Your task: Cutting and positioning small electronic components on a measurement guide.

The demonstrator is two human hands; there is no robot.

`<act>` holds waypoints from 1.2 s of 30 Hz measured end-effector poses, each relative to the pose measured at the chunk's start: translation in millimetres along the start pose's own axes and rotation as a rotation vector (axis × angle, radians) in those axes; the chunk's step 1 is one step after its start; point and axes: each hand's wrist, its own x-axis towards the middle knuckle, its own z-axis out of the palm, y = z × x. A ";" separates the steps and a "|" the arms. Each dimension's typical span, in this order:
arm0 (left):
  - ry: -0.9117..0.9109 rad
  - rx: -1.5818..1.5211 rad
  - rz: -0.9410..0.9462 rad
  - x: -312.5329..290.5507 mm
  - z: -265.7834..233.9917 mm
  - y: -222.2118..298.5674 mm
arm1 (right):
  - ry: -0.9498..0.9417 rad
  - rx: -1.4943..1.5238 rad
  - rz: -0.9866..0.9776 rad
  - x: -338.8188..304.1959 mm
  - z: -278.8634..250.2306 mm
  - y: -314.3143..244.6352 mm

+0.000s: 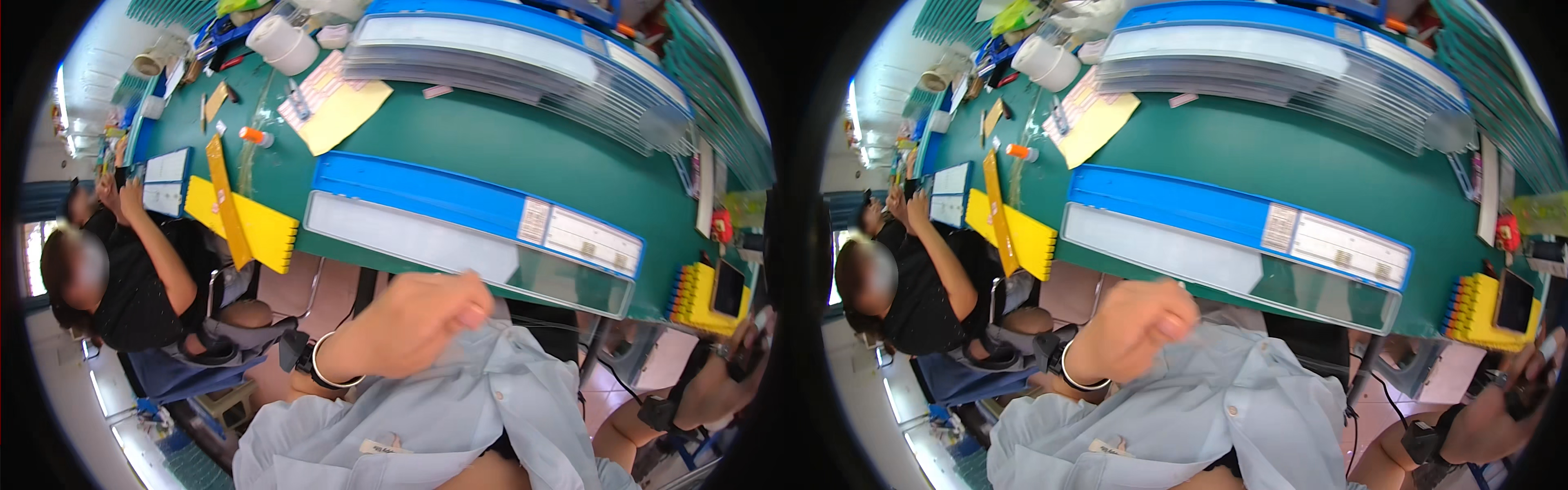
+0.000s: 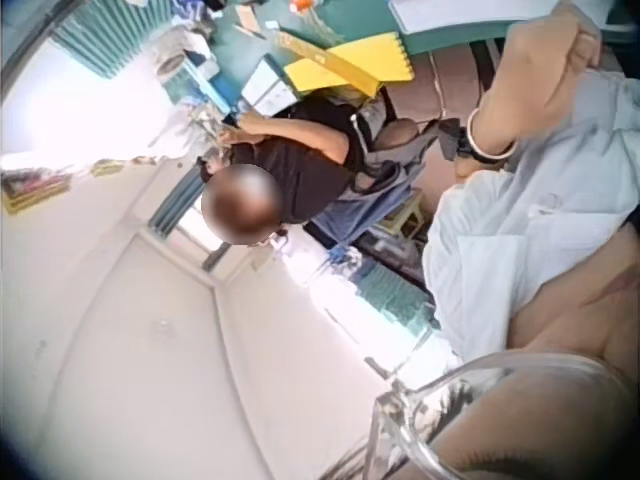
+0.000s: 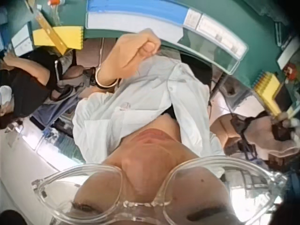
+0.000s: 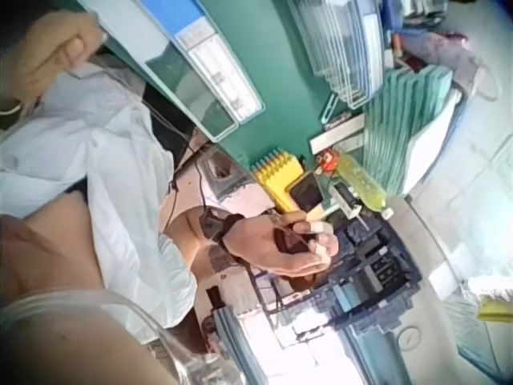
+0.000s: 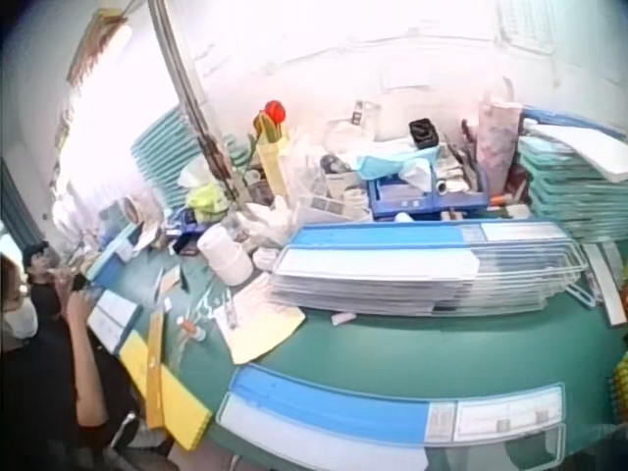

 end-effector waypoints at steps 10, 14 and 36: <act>0.567 0.978 -0.207 -29.4 -88.5 -53.1 | -0.666 0.922 0.278 -34.2 108.0 -81.0; 0.604 1.114 -0.231 -24.5 -100.2 -68.4 | -0.773 0.842 0.231 -36.0 116.7 -97.6; 0.854 0.996 -0.364 -24.5 -101.0 -92.2 | -0.833 0.807 0.184 -53.4 141.1 -108.0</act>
